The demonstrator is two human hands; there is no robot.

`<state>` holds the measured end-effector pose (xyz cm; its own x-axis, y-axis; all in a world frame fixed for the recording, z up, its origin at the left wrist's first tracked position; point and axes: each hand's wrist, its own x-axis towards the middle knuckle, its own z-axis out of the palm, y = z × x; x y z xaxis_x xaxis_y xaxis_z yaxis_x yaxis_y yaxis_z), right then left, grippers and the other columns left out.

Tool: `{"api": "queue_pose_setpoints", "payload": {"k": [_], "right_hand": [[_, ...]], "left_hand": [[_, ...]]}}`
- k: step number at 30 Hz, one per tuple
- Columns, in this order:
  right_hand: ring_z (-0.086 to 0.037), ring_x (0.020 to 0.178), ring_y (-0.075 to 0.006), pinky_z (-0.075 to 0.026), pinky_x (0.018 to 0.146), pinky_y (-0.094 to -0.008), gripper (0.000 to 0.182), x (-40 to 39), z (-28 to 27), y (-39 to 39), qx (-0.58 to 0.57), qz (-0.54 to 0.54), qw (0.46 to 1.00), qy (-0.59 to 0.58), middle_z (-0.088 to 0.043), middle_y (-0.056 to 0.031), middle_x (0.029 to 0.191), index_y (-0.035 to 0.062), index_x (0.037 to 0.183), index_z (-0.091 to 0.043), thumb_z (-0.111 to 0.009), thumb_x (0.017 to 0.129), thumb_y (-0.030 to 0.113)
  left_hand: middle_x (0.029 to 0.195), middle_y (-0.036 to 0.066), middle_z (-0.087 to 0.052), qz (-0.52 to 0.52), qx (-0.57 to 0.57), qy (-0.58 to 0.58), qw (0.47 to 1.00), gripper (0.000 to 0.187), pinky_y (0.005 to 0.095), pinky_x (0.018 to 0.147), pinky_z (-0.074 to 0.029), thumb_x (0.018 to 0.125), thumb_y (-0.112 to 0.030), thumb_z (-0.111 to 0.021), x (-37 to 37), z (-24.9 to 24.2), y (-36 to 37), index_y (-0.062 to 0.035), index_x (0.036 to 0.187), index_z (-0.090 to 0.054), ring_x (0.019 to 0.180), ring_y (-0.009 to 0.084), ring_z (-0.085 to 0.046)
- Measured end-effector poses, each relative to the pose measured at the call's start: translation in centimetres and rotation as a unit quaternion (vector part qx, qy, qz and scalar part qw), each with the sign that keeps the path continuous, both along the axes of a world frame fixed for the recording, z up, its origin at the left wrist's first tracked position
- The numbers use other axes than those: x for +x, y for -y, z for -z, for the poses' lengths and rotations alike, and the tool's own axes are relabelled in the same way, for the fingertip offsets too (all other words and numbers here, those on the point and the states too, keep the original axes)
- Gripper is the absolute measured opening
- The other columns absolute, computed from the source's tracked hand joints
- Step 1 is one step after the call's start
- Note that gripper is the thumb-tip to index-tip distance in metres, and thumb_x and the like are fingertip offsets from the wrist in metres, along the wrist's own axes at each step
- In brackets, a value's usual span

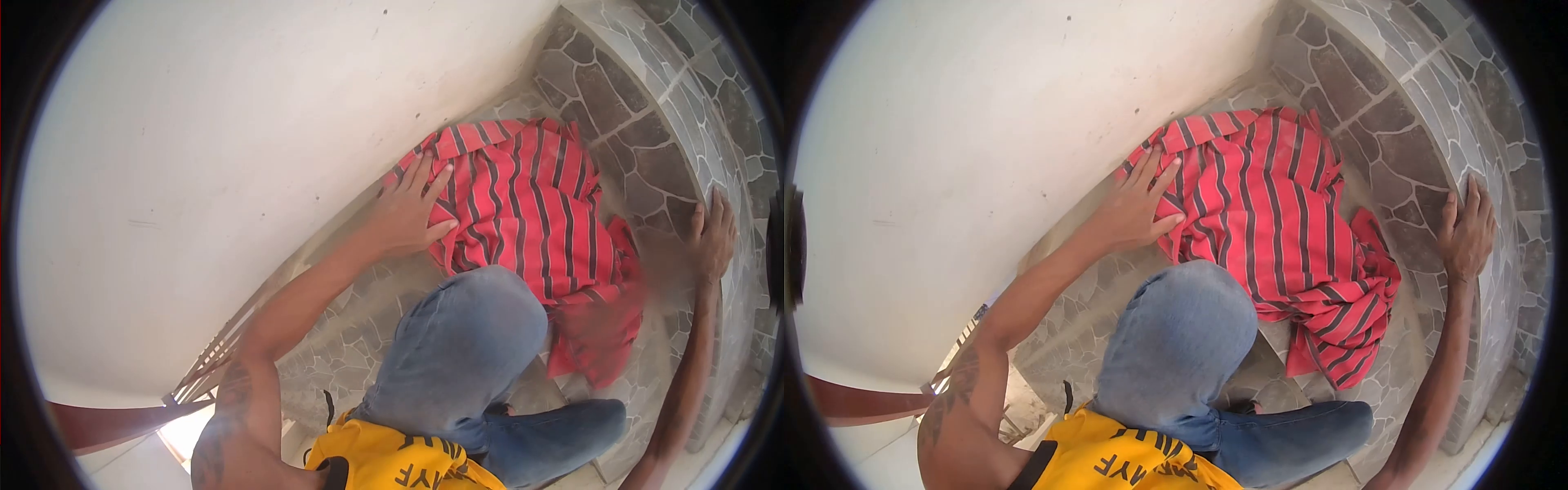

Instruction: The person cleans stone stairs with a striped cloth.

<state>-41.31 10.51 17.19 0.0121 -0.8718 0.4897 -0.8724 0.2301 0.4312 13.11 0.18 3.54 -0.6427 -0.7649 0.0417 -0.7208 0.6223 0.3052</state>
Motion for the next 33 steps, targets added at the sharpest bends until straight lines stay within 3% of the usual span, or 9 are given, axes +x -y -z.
{"api": "queue_pose_setpoints", "payload": {"k": [6, 12, 15, 18, 21, 24, 27, 30, 33], "right_hand": [[-0.058, 0.126, -0.0364, -0.045, 0.104, -0.0467, 0.048, 0.2, -0.8, 0.1, 0.000, -0.011, 1.000, -0.006, -0.060, -0.0177, 0.135, 0.0039, 0.142, -0.056, -0.056, 0.104, 0.034], [-0.057, 0.128, -0.0376, -0.045, 0.105, -0.0467, 0.048, -0.1, -0.4, 0.0, -0.005, -0.008, 1.000, -0.005, -0.059, -0.0172, 0.137, 0.0050, 0.143, -0.055, -0.052, 0.106, 0.034], [-0.057, 0.128, -0.0381, -0.046, 0.105, -0.0469, 0.048, -0.1, -0.6, 0.1, 0.001, -0.021, 1.000, -0.004, -0.060, -0.0174, 0.137, 0.0045, 0.143, -0.055, -0.052, 0.106, 0.035], [-0.058, 0.127, -0.0368, -0.045, 0.106, -0.0471, 0.048, 0.4, -1.0, 0.1, 0.006, -0.017, 1.000, 0.012, -0.060, -0.0175, 0.137, 0.0046, 0.143, -0.055, -0.053, 0.105, 0.035], [-0.059, 0.127, -0.0362, -0.045, 0.106, -0.0474, 0.049, -0.1, -0.5, 0.2, -0.001, 0.003, 1.000, -0.013, -0.060, -0.0175, 0.137, 0.0048, 0.142, -0.056, -0.054, 0.105, 0.036], [-0.059, 0.127, -0.0366, -0.045, 0.106, -0.0477, 0.049, -0.4, -0.3, 0.3, -0.007, 0.006, 1.000, -0.023, -0.061, -0.0176, 0.137, 0.0048, 0.142, -0.056, -0.054, 0.105, 0.036], [-0.059, 0.127, -0.0368, -0.045, 0.106, -0.0477, 0.049, -0.3, -0.5, 0.1, 0.001, -0.002, 1.000, -0.016, -0.061, -0.0176, 0.137, 0.0047, 0.142, -0.056, -0.054, 0.105, 0.036], [-0.059, 0.127, -0.0371, -0.045, 0.106, -0.0475, 0.050, -0.3, -0.9, 0.0, 0.004, -0.021, 1.000, -0.010, -0.060, -0.0177, 0.137, 0.0048, 0.143, -0.056, -0.054, 0.105, 0.037], [-0.059, 0.126, -0.0372, -0.046, 0.105, -0.0474, 0.050, -0.4, -0.4, 0.0, -0.001, -0.007, 1.000, -0.016, -0.060, -0.0179, 0.138, 0.0049, 0.143, -0.056, -0.054, 0.105, 0.037]], "left_hand": [[0.167, 0.026, -0.023, -0.002, 0.034, -0.020, 0.999, 0.088, 0.0588, 0.121, -0.028, 0.096, -0.052, -0.063, 2.4, 0.5, -0.7, -0.0085, 0.163, -0.026, 0.154, 0.0392, -0.027], [0.164, 0.025, -0.029, 0.048, 0.036, -0.063, 0.996, 0.086, 0.0507, 0.121, -0.033, 0.095, -0.048, -0.066, -2.0, 0.4, 3.1, -0.0083, 0.162, -0.028, 0.150, 0.0393, -0.035], [0.164, 0.026, -0.031, 0.036, 0.073, -0.082, 0.993, 0.085, 0.0468, 0.119, -0.036, 0.096, -0.047, -0.065, -1.2, 0.5, 3.7, -0.0078, 0.162, -0.029, 0.149, 0.0404, -0.037], [0.164, 0.026, -0.029, 0.088, 0.044, -0.097, 0.990, 0.084, 0.0478, 0.118, -0.037, 0.097, -0.048, -0.064, 2.6, 1.1, 2.5, -0.0077, 0.162, -0.028, 0.150, 0.0408, -0.035], [0.164, 0.027, -0.029, 0.081, 0.066, -0.037, 0.994, 0.085, 0.0483, 0.119, -0.037, 0.097, -0.049, -0.064, 2.6, 0.0, 2.6, -0.0076, 0.162, -0.028, 0.150, 0.0414, -0.034], [0.164, 0.027, -0.029, 0.088, 0.007, -0.033, 0.996, 0.086, 0.0483, 0.119, -0.037, 0.096, -0.050, -0.064, 0.8, -0.1, 2.7, -0.0090, 0.162, -0.028, 0.150, 0.0419, -0.036], [0.164, 0.028, -0.028, 0.048, 0.122, -0.006, 0.991, 0.085, 0.0483, 0.118, -0.037, 0.097, -0.051, -0.063, -1.0, -0.9, 4.2, -0.0110, 0.162, -0.028, 0.149, 0.0428, -0.036], [0.162, 0.028, -0.032, 0.095, 0.023, -0.064, 0.993, 0.082, 0.0497, 0.114, -0.041, 0.098, -0.053, -0.060, 1.5, 1.2, 3.5, -0.0119, 0.162, -0.030, 0.145, 0.0433, -0.042], [0.161, 0.027, -0.033, 0.108, -0.009, -0.007, 0.994, 0.082, 0.0497, 0.113, -0.043, 0.097, -0.053, -0.061, 1.7, 0.3, 3.6, -0.0121, 0.161, -0.030, 0.143, 0.0429, -0.044]]}}
